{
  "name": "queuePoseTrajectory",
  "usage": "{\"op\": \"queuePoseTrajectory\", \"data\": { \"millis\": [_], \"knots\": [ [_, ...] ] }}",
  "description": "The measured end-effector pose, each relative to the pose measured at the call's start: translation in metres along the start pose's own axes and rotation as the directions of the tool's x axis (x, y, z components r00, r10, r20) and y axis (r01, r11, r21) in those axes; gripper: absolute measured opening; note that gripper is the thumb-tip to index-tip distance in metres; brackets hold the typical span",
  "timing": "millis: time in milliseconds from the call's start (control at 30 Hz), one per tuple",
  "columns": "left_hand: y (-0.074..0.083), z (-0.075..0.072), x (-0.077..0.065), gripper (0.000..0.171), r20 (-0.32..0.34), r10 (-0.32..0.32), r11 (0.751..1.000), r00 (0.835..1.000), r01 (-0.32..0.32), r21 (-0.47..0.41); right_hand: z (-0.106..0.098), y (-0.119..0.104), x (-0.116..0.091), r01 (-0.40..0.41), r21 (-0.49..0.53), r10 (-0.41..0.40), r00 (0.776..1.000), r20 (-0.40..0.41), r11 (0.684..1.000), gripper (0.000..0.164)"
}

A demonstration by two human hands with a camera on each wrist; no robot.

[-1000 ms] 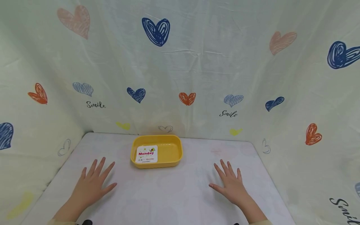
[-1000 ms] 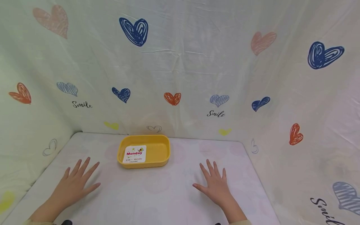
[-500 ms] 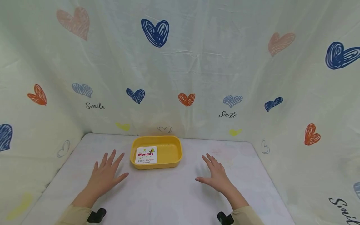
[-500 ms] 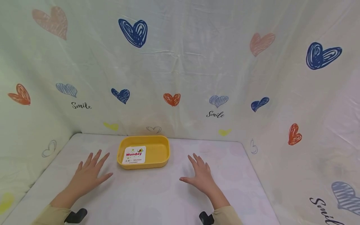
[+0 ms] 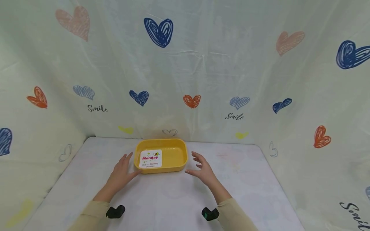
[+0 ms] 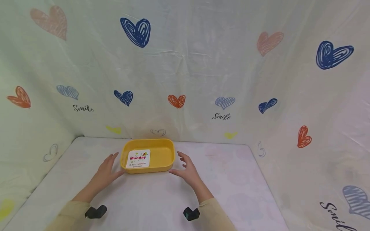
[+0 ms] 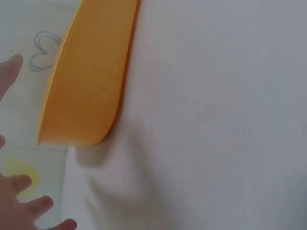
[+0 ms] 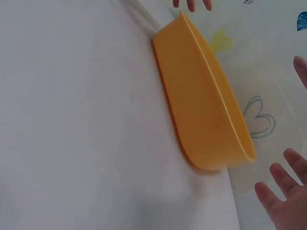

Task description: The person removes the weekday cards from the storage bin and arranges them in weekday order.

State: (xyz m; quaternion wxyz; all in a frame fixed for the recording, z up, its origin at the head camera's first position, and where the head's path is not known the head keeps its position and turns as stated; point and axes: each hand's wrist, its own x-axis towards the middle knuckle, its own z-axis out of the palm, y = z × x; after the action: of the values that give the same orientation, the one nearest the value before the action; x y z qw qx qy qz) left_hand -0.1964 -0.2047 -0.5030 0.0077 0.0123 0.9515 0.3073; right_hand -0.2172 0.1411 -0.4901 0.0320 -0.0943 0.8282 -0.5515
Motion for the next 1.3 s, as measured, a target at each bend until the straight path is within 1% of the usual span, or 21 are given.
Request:
{"op": "queuePoseTrajectory", "data": {
  "millis": [67, 100, 167, 233, 333, 400, 467, 533, 567, 633, 700, 733, 800, 867, 933, 1000, 1100, 1267, 1300],
  "knots": [
    [-0.001, 0.005, 0.006, 0.094, 0.024, -0.055, 0.991, 0.998, 0.058, -0.124, 0.009, -0.003, 0.005, 0.024, 0.043, -0.024, 1.0, 0.008, 0.999, 0.08],
    [-0.001, 0.008, 0.009, 0.094, 0.038, -0.081, 0.979, 0.996, 0.087, -0.186, 0.013, -0.005, 0.007, 0.031, 0.062, -0.032, 0.999, 0.014, 0.998, 0.079],
    [-0.003, 0.013, 0.014, 0.094, 0.067, -0.123, 0.944, 0.99, 0.138, -0.299, 0.021, -0.008, 0.011, 0.046, 0.084, -0.048, 0.999, 0.025, 0.995, 0.076],
    [-0.005, 0.018, 0.018, 0.095, 0.102, -0.167, 0.902, 0.981, 0.194, -0.387, 0.03, -0.011, 0.014, 0.051, 0.109, -0.055, 0.998, 0.033, 0.993, 0.076],
    [-0.009, 0.024, 0.022, 0.093, 0.129, -0.204, 0.843, 0.97, 0.241, -0.48, 0.041, -0.015, 0.02, 0.053, 0.12, -0.058, 0.998, 0.038, 0.991, 0.074],
    [-0.01, 0.026, 0.024, 0.092, 0.127, -0.216, 0.812, 0.968, 0.25, -0.528, 0.048, -0.017, 0.024, 0.05, 0.119, -0.055, 0.998, 0.035, 0.992, 0.073],
    [-0.011, 0.028, 0.026, 0.09, 0.122, -0.209, 0.788, 0.97, 0.241, -0.567, 0.054, -0.018, 0.027, 0.048, 0.112, -0.052, 0.998, 0.033, 0.993, 0.072],
    [-0.012, 0.029, 0.027, 0.089, 0.13, -0.197, 0.771, 0.972, 0.235, -0.591, 0.059, -0.019, 0.031, 0.044, 0.111, -0.048, 0.998, 0.034, 0.993, 0.072],
    [-0.012, 0.03, 0.027, 0.089, 0.136, -0.192, 0.772, 0.972, 0.235, -0.591, 0.062, -0.019, 0.032, 0.042, 0.111, -0.046, 0.998, 0.036, 0.993, 0.071],
    [-0.014, 0.032, 0.027, 0.088, 0.153, -0.183, 0.752, 0.971, 0.239, -0.614, 0.066, -0.02, 0.035, 0.034, 0.111, -0.039, 0.998, 0.043, 0.993, 0.071],
    [-0.015, 0.034, 0.027, 0.088, 0.17, -0.171, 0.72, 0.971, 0.241, -0.65, 0.071, -0.021, 0.038, 0.028, 0.108, -0.034, 0.998, 0.053, 0.994, 0.071],
    [-0.015, 0.035, 0.027, 0.087, 0.176, -0.169, 0.697, 0.97, 0.244, -0.674, 0.073, -0.022, 0.04, 0.022, 0.098, -0.028, 0.998, 0.057, 0.995, 0.071],
    [-0.017, 0.038, 0.027, 0.087, 0.191, -0.163, 0.636, 0.968, 0.251, -0.729, 0.077, -0.023, 0.044, 0.001, 0.077, -0.007, 0.998, 0.068, 0.997, 0.07],
    [-0.018, 0.041, 0.027, 0.087, 0.204, -0.163, 0.595, 0.965, 0.261, -0.76, 0.081, -0.024, 0.048, -0.022, 0.038, 0.019, 0.997, 0.079, 0.999, 0.069],
    [-0.018, 0.043, 0.026, 0.087, 0.215, -0.17, 0.574, 0.962, 0.274, -0.772, 0.085, -0.024, 0.054, -0.053, -0.012, 0.054, 0.995, 0.088, 0.999, 0.068],
    [-0.019, 0.045, 0.025, 0.088, 0.221, -0.173, 0.567, 0.96, 0.281, -0.775, 0.088, -0.024, 0.058, -0.075, -0.056, 0.08, 0.992, 0.096, 0.996, 0.067],
    [-0.019, 0.046, 0.025, 0.087, 0.232, -0.186, 0.562, 0.955, 0.296, -0.772, 0.091, -0.024, 0.065, -0.102, -0.083, 0.111, 0.987, 0.117, 0.991, 0.066],
    [-0.017, 0.044, 0.026, 0.085, 0.217, -0.181, 0.571, 0.959, 0.282, -0.771, 0.094, -0.025, 0.074, -0.13, -0.087, 0.144, 0.975, 0.169, 0.988, 0.065],
    [-0.017, 0.043, 0.027, 0.085, 0.213, -0.174, 0.581, 0.962, 0.274, -0.767, 0.094, -0.024, 0.076, -0.134, -0.091, 0.149, 0.972, 0.18, 0.987, 0.065]
  ]
}}
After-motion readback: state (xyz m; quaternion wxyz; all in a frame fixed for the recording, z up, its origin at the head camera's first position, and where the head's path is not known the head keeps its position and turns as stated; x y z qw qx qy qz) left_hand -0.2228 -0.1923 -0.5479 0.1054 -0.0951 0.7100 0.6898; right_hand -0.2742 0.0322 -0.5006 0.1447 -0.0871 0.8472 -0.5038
